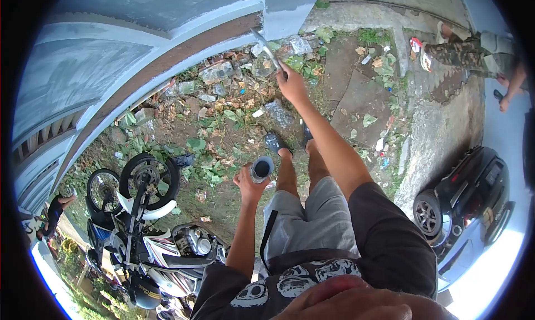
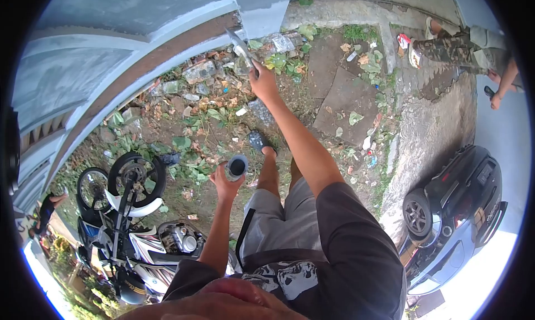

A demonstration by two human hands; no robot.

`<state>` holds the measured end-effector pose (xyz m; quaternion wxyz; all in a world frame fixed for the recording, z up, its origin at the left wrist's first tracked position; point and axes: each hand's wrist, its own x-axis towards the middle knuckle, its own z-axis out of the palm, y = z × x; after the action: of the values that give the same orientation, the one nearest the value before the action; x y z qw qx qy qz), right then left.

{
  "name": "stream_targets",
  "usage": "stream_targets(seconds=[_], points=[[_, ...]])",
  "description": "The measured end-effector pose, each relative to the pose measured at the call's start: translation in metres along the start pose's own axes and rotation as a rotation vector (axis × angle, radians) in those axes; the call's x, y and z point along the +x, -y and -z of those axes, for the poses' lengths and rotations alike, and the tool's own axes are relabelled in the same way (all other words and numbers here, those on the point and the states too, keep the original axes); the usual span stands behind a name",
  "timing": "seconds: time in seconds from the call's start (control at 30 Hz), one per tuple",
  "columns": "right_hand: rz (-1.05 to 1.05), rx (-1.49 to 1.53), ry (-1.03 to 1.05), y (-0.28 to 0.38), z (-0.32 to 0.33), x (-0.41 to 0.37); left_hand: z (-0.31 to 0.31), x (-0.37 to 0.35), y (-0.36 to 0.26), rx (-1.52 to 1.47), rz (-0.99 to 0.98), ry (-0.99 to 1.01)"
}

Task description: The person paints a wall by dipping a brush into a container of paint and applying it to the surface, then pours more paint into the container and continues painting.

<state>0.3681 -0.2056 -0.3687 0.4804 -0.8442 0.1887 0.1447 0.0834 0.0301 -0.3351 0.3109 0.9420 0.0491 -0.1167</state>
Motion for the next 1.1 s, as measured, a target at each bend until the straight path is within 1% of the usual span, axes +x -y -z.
stream_targets(seconds=[0.03,0.1,0.17,0.2,0.27,0.3,0.37,0.4,0.47,0.5,0.57,0.67,0.73,0.8,0.83,0.9,0.93,1.0,1.03,1.1], points=[[-0.063,-0.076,0.020,-0.001,0.016,0.009,-0.002,-0.001,0.001,0.008,0.004,0.001],[-0.040,-0.324,-0.015,-0.003,0.051,0.031,-0.005,-0.007,0.001,0.025,0.020,0.010],[0.038,-0.528,-0.124,-0.033,0.068,0.068,-0.011,-0.009,-0.001,0.032,0.019,0.015],[0.037,-0.531,-0.128,-0.029,0.081,0.071,-0.014,-0.012,-0.001,0.026,0.023,0.035],[0.102,-0.521,-0.288,-0.002,0.109,0.075,-0.020,-0.014,-0.003,0.020,0.035,0.046],[0.106,-0.520,-0.284,0.006,0.120,0.072,-0.022,-0.015,-0.005,0.022,0.035,0.042],[0.250,-0.566,-0.382,0.017,0.140,0.056,-0.022,-0.015,-0.012,0.027,0.035,0.032],[0.257,-0.564,-0.383,0.021,0.146,0.042,-0.023,-0.013,-0.016,0.022,0.027,0.023],[0.372,-0.471,-0.531,0.024,0.151,0.006,-0.025,-0.009,-0.023,0.015,0.025,0.009],[0.375,-0.473,-0.524,0.022,0.151,-0.004,-0.025,-0.006,-0.027,0.015,0.019,0.005],[0.563,-0.331,-0.662,0.009,0.144,-0.019,-0.027,-0.002,-0.034,0.015,0.019,0.013],[0.552,-0.260,-0.629,-0.013,0.126,0.004,-0.039,-0.001,-0.039,0.035,0.033,0.013],[0.566,-0.246,-0.608,-0.042,0.109,0.042,-0.046,-0.006,-0.038,0.039,0.041,0.016],[0.385,-0.409,-0.456,-0.071,0.092,0.077,-0.052,-0.011,-0.043,0.053,0.060,0.002],[0.382,-0.400,-0.452,-0.086,0.086,0.090,-0.055,-0.012,-0.047,0.058,0.067,-0.013],[0.242,-0.584,-0.327,-0.114,0.075,0.108,-0.059,-0.018,-0.052,0.062,0.085,-0.014],[0.246,-0.576,-0.321,-0.121,0.073,0.113,-0.061,-0.021,-0.055,0.053,0.102,-0.017],[0.090,-0.699,-0.095,-0.134,0.078,0.117,-0.062,-0.026,-0.062,0.064,0.091,-0.048],[0.100,-0.699,-0.097,-0.136,0.085,0.119,-0.061,-0.026,-0.067,0.058,0.103,-0.021],[0.094,-0.668,0.030,-0.130,0.097,0.122,-0.060,-0.024,-0.077,0.051,0.119,-0.015]])
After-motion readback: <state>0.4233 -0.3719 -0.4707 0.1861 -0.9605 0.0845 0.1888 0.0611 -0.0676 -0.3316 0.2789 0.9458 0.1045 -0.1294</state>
